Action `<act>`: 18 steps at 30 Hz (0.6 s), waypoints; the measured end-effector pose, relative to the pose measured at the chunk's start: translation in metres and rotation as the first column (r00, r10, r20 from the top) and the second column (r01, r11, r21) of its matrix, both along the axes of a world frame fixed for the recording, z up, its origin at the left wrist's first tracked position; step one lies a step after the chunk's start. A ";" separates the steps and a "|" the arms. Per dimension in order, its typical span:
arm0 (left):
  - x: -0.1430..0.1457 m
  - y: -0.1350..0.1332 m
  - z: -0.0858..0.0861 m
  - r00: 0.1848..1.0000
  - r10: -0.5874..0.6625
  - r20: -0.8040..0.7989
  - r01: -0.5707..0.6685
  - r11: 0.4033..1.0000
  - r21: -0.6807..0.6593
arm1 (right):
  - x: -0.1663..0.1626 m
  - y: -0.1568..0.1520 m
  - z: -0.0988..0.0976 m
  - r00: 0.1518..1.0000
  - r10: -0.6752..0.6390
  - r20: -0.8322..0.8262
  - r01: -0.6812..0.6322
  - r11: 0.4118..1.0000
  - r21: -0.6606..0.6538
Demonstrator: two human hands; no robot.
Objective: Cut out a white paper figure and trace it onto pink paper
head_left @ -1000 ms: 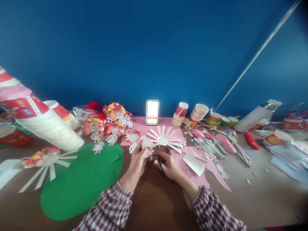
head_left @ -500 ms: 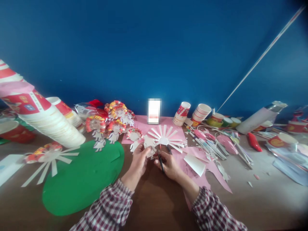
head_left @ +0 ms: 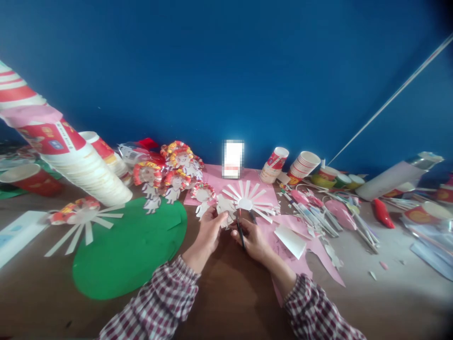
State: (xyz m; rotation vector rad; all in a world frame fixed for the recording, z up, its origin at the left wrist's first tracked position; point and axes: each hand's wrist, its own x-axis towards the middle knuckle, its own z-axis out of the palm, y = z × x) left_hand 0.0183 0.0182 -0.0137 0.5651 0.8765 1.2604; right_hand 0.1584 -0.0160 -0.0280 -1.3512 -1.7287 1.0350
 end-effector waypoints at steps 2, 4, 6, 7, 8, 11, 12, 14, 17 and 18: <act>0.000 0.000 0.000 1.000 -0.010 0.004 0.009 1.000 0.015 | 0.000 0.000 0.000 1.000 -0.006 0.003 0.005 1.000 0.007; 0.000 0.000 0.000 1.000 -0.020 0.006 0.020 0.999 0.027 | 0.000 0.000 0.000 1.000 -0.008 0.012 0.007 1.000 0.009; 0.000 -0.001 0.000 1.000 -0.018 0.007 0.018 1.000 0.021 | 0.001 0.000 0.000 1.000 -0.004 0.021 0.004 1.000 0.004; 0.000 -0.001 0.000 1.000 -0.014 0.007 0.014 1.000 0.015 | 0.001 0.000 0.000 1.000 -0.001 0.024 0.001 1.000 0.000; 0.000 -0.001 0.000 1.000 -0.012 0.007 0.011 1.000 0.012 | 0.001 0.000 0.000 1.000 0.004 0.025 -0.004 1.000 -0.003; 0.001 -0.001 0.000 1.000 -0.012 0.000 0.012 1.000 0.009 | 0.000 0.000 0.000 1.000 0.002 0.028 -0.002 1.000 0.004; 0.001 -0.001 0.000 1.000 -0.012 -0.004 0.012 1.000 0.005 | 0.000 0.000 0.000 0.999 -0.001 0.032 0.001 1.000 0.010; 0.001 -0.001 0.000 1.000 -0.007 -0.011 0.007 1.000 -0.006 | 0.000 0.000 0.000 0.999 -0.010 0.039 0.009 1.000 0.022; 0.001 -0.001 0.000 1.000 -0.004 -0.019 0.004 1.000 -0.008 | 0.001 0.000 0.001 1.000 -0.001 0.027 0.000 1.000 0.029; 0.001 -0.001 0.000 1.000 -0.005 -0.019 0.005 1.000 -0.007 | 0.001 0.000 0.001 1.000 0.002 0.020 -0.003 1.000 0.027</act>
